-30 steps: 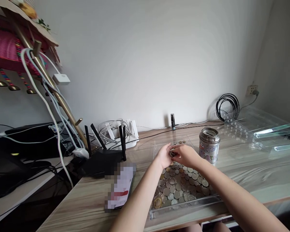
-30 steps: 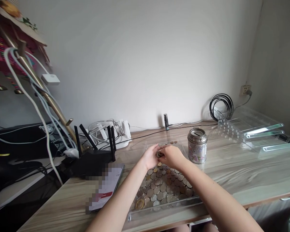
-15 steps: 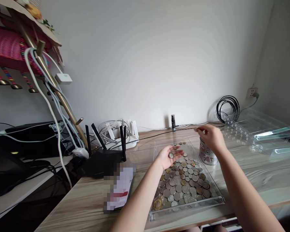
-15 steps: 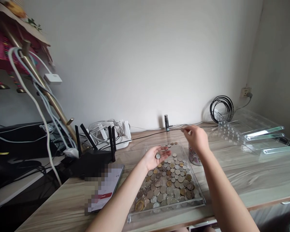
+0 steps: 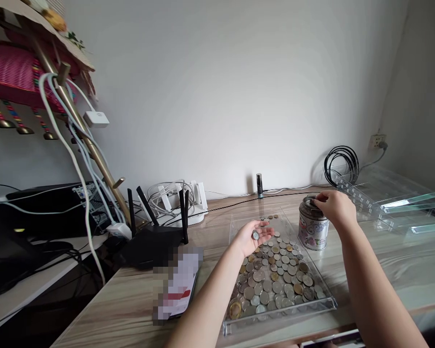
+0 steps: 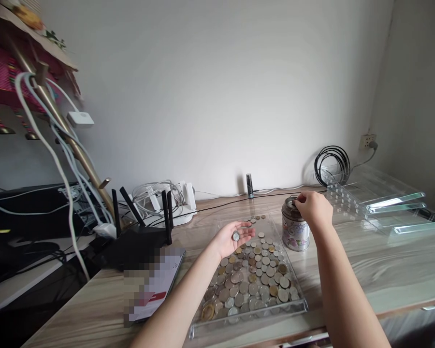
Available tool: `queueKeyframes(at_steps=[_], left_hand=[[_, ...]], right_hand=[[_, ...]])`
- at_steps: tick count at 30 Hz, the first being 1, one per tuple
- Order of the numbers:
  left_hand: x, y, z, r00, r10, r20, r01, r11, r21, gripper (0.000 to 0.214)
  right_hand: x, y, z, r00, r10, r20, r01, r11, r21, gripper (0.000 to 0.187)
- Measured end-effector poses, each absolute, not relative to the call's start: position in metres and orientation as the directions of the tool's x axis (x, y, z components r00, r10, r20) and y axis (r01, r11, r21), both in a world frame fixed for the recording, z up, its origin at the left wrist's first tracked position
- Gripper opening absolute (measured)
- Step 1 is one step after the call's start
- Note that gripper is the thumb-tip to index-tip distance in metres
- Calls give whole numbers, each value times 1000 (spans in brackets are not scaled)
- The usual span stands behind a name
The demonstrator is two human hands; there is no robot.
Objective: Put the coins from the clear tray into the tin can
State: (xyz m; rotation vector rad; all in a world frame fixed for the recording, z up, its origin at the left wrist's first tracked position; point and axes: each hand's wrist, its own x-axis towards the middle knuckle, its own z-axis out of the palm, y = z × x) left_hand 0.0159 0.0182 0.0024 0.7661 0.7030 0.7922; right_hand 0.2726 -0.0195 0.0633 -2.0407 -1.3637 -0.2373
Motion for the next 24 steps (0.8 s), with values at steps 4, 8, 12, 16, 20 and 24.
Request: queueKeyframes(at_steps=[4,8,12,16,20,24], left_hand=[[16,19,2,504,822,-264,-343,472,813,22],[17,19,3,508,820,-265,-335,471,816,20],[17,18,3,502,823,-264,-334,466,819,19],[17,18,3,497,828,-260,-331,457,826,19],[17,18,2,496,828,-260,-335,459,823,19],[17,18,3,502,822,-268,-352,478,805,22]], right_hand=[[275,-19,62,440,753,490,874,-233,-426,26],[274,-15,61,442,760,477,872,-240,-426,25],[274,-13,62,458,773,439,860,-262,-437,26],[275,-12,62,462,796,390,848,-267,-458,28],[278,-14,62,463,794,394,838,-248,-487,27],[267,-21,66,485,660,574,836,-157,-525,30]])
